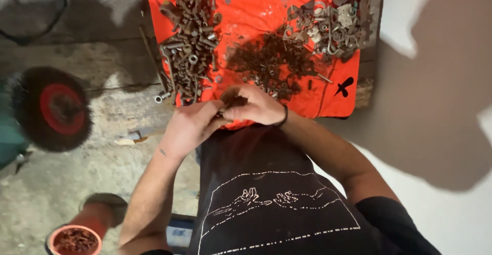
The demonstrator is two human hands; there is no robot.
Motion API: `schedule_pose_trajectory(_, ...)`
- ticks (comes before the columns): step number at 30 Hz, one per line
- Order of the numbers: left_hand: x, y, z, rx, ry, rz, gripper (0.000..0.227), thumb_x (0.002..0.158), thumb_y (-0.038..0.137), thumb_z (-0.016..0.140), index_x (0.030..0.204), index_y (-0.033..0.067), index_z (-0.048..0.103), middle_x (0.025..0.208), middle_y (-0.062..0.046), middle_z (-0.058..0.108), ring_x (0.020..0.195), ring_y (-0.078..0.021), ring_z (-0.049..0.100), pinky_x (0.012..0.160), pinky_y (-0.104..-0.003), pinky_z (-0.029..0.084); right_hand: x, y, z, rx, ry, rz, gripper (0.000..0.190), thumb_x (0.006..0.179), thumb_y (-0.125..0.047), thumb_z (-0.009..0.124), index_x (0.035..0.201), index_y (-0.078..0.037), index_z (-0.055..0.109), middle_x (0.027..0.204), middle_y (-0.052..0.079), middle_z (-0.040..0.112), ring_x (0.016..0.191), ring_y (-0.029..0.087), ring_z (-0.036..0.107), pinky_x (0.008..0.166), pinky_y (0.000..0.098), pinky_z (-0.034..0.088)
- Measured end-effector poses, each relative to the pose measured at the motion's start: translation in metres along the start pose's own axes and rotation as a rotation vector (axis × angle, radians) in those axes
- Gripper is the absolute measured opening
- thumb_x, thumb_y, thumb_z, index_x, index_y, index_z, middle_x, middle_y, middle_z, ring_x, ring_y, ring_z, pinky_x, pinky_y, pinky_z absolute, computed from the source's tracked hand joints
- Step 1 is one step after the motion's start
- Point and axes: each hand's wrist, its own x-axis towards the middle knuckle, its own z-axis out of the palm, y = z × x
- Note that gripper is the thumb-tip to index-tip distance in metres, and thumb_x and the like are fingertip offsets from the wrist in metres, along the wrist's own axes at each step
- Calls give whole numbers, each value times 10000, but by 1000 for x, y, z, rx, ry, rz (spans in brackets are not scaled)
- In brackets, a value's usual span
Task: The person sorts a large pile of rusty metal hardware, including bolts, nuts, and washers, on an orange cloth. They pick up individual pieces, separate them, and occasionally place them into a white container. The camera shakes significantly during the process.
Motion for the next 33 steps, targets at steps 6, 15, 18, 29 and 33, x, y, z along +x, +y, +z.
schedule_pose_trajectory(6, -2, -23, -27, -58, 64, -2, 241, 833, 131, 856, 983, 68, 678, 897, -88, 717, 754, -279, 718, 641, -359, 560, 45, 7, -3, 202, -95, -65, 269, 964, -183, 738, 1162, -11, 676, 1004, 25, 699, 861, 104, 647, 767, 269, 528)
schedule_pose_trajectory(15, -4, -46, -43, -81, 294, -214, 182, 892, 34, 816, 971, 29, 652, 949, -105, 711, 783, -196, 712, 703, -312, 566, 76, 15, -35, -221, 493, -172, 251, 929, -139, 774, 1123, -3, 693, 1003, 62, 749, 868, 93, 723, 775, 263, 594)
schedule_pose_trajectory(18, -4, -63, -35, -65, 275, -287, 187, 873, 38, 826, 952, 24, 657, 898, -106, 699, 716, -193, 690, 660, -316, 553, 75, -3, -31, -328, 638, -56, 240, 906, -146, 767, 1086, 4, 713, 970, 84, 785, 840, 85, 742, 752, 256, 593)
schedule_pose_trajectory(29, 47, -94, -10, 155, 283, -83, 250, 899, 64, 778, 1136, 52, 702, 1173, -145, 708, 1147, -356, 646, 1024, -436, 502, 7, 22, -42, -131, 721, -155, 256, 1045, -151, 682, 1250, 2, 677, 1029, 94, 730, 853, 86, 709, 780, 249, 582)
schedule_pose_trajectory(33, 45, -89, 4, 242, 213, 2, 238, 913, 91, 753, 1144, 64, 700, 1243, -125, 703, 1281, -358, 584, 1172, -531, 382, -71, 42, -45, -281, 938, -114, 209, 1056, -102, 670, 1220, 25, 694, 1081, 89, 731, 936, 126, 684, 820, 268, 547)
